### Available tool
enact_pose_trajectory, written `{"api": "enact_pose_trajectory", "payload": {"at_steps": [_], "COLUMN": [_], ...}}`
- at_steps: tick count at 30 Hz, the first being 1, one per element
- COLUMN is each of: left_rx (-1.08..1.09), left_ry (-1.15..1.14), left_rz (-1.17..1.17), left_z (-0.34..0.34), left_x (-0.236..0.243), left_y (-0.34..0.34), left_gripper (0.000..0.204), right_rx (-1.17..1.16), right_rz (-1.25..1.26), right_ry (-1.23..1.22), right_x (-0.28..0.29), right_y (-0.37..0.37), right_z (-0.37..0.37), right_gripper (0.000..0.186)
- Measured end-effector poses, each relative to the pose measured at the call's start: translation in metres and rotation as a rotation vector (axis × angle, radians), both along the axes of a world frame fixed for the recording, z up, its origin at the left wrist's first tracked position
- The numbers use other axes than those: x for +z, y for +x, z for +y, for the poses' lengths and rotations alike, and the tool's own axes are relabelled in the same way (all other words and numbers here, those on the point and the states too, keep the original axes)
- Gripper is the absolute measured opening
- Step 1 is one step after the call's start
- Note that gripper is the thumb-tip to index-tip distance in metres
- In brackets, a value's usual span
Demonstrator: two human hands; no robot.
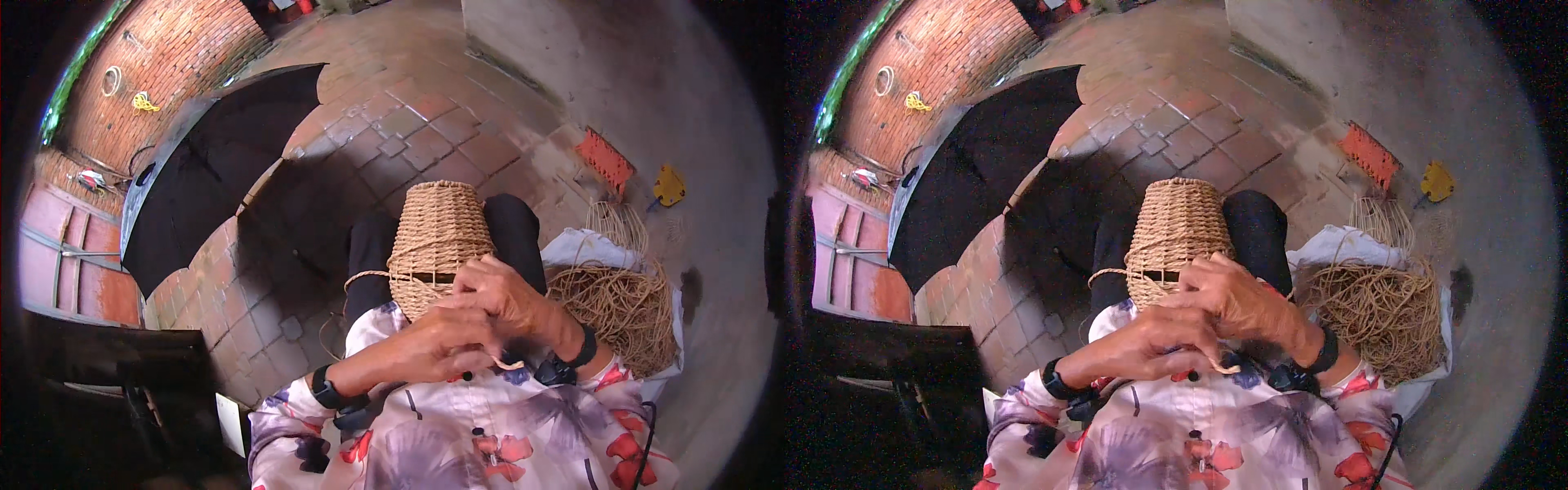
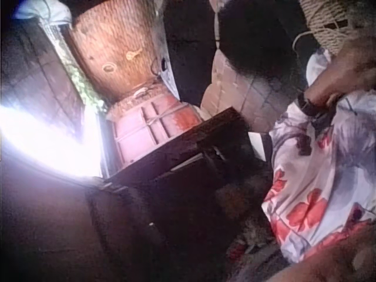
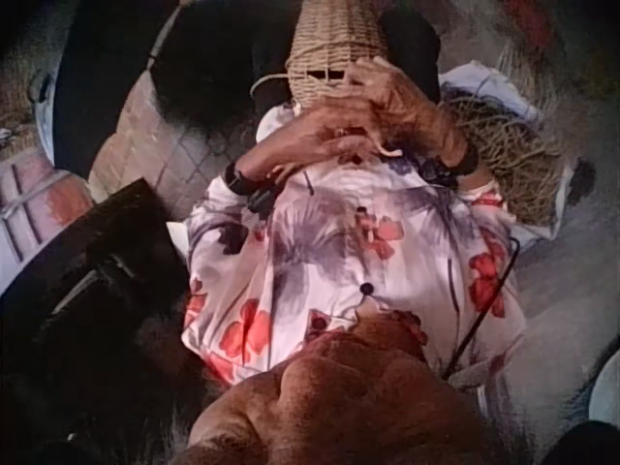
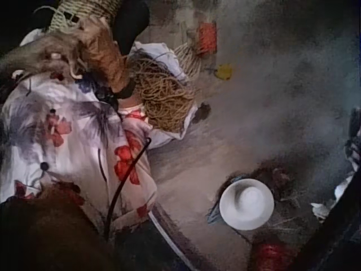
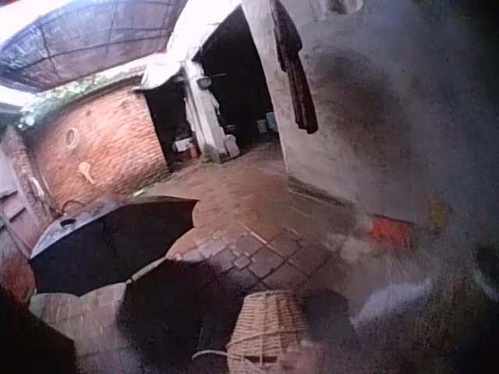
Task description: The person is weaving a wicker basket using dried plant fibers.
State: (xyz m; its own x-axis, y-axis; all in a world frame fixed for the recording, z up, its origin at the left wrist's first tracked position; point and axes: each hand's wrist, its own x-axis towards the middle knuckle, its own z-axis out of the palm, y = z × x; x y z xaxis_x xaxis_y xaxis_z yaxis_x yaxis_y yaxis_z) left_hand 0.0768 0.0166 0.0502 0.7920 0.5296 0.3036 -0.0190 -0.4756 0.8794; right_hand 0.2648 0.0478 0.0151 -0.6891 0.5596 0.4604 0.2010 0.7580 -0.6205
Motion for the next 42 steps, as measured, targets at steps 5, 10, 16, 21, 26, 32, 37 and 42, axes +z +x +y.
{"api": "enact_pose_trajectory", "payload": {"at_steps": [5,10,16,21,26,32,37,42], "left_rx": [0.000,0.368,0.668,0.653,0.649,0.750,0.747,0.751], "left_ry": [-0.017,0.067,0.195,0.317,0.208,-0.343,0.110,0.388], "left_rz": [0.048,0.217,0.368,0.410,0.347,0.064,0.364,0.453], "left_z": [0.000,-0.005,0.005,0.011,0.005,0.004,0.010,0.013], "left_x": [-0.001,0.015,0.004,-0.003,0.014,0.024,-0.016,-0.007], "left_y": [0.008,-0.020,-0.027,-0.016,-0.012,-0.011,-0.015,-0.007], "left_gripper": [0.009,0.010,0.012,0.012,0.014,0.006,0.009,0.009], "right_rx": [-0.024,-0.294,-0.350,-0.331,-0.222,0.091,0.414,0.272], "right_rz": [-0.045,0.099,0.212,0.235,0.163,-0.009,-0.133,-0.126], "right_ry": [-0.034,-0.268,-0.376,-0.375,-0.197,-0.193,-0.679,-0.754], "right_x": [-0.004,-0.009,-0.017,-0.023,-0.013,-0.005,-0.015,-0.009], "right_y": [0.008,0.025,0.029,0.030,0.014,0.003,0.019,0.043], "right_z": [-0.001,0.003,0.001,-0.003,-0.003,-0.016,-0.021,-0.020], "right_gripper": [0.029,0.020,0.012,0.015,0.037,0.046,0.046,0.046]}}
